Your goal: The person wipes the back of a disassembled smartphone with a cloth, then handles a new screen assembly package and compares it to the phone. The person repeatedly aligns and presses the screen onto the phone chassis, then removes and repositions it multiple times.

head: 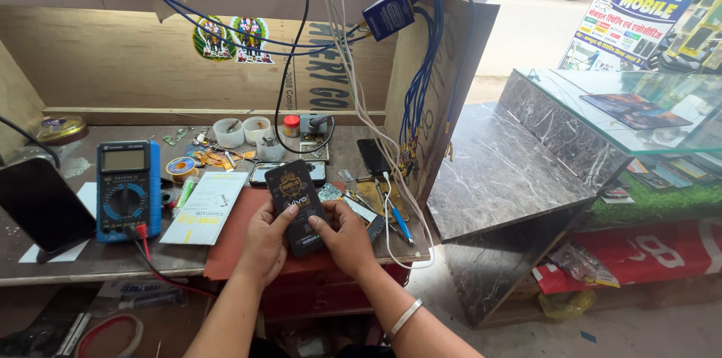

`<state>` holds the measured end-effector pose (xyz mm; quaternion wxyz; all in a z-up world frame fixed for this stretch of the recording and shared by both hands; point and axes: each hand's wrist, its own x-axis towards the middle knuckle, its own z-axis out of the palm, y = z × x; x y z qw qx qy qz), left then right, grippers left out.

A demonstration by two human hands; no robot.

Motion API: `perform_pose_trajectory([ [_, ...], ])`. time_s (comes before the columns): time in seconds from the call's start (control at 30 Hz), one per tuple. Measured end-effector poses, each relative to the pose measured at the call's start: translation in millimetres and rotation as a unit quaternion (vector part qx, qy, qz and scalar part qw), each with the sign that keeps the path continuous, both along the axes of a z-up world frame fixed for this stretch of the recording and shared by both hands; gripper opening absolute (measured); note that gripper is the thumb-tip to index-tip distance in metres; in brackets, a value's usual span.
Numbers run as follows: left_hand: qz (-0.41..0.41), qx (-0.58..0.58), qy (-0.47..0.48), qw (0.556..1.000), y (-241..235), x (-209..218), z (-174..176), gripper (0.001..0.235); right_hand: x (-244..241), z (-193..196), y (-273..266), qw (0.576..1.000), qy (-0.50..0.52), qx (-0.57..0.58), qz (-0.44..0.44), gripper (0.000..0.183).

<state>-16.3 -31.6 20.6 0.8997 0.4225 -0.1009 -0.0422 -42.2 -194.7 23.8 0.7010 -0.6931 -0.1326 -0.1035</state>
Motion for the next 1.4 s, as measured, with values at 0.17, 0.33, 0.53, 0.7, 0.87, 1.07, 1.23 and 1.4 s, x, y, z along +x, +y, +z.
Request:
perform_pose_trajectory([
  [0.17,0.006,0.002,-0.012,1.0,-3,-2,1,0.026,-1,0,0,1.0,-0.012,-0.019,-0.022,0.027],
  [0.33,0.005,0.011,-0.01,1.0,-3,-2,0,0.026,-2,-4,-1,0.998,-0.028,-0.03,-0.037,0.026],
  [0.53,0.012,0.011,-0.014,1.0,-1,-2,-4,0.026,0,-6,-1,1.0,-0.015,-0.007,-0.014,0.027],
  [0.7,0.007,-0.004,-0.041,0.999,-3,-1,-6,0.024,0,-7,-4,1.0,-0.023,-0.017,-0.01,0.027],
  [0.87,0.008,-0.011,-0.049,0.999,-2,0,-5,0.025,4,-9,-2,1.0,-0.01,-0.013,0.001,0.026],
  [1.07,0.01,-0.007,-0.048,0.999,-1,-5,-2,0.025,7,-9,-2,1.0,0.0,-0.013,0.011,0.023],
  [1.23,0.016,0.007,-0.043,0.999,-2,-7,10,0.027,6,-4,0,1.0,0.013,-0.008,-0.007,0.038],
  [1.4,-0.004,-0.004,-0.021,1.0,0,-11,12,0.028,9,-4,-2,0.999,0.028,0.007,0.029,0.044],
])
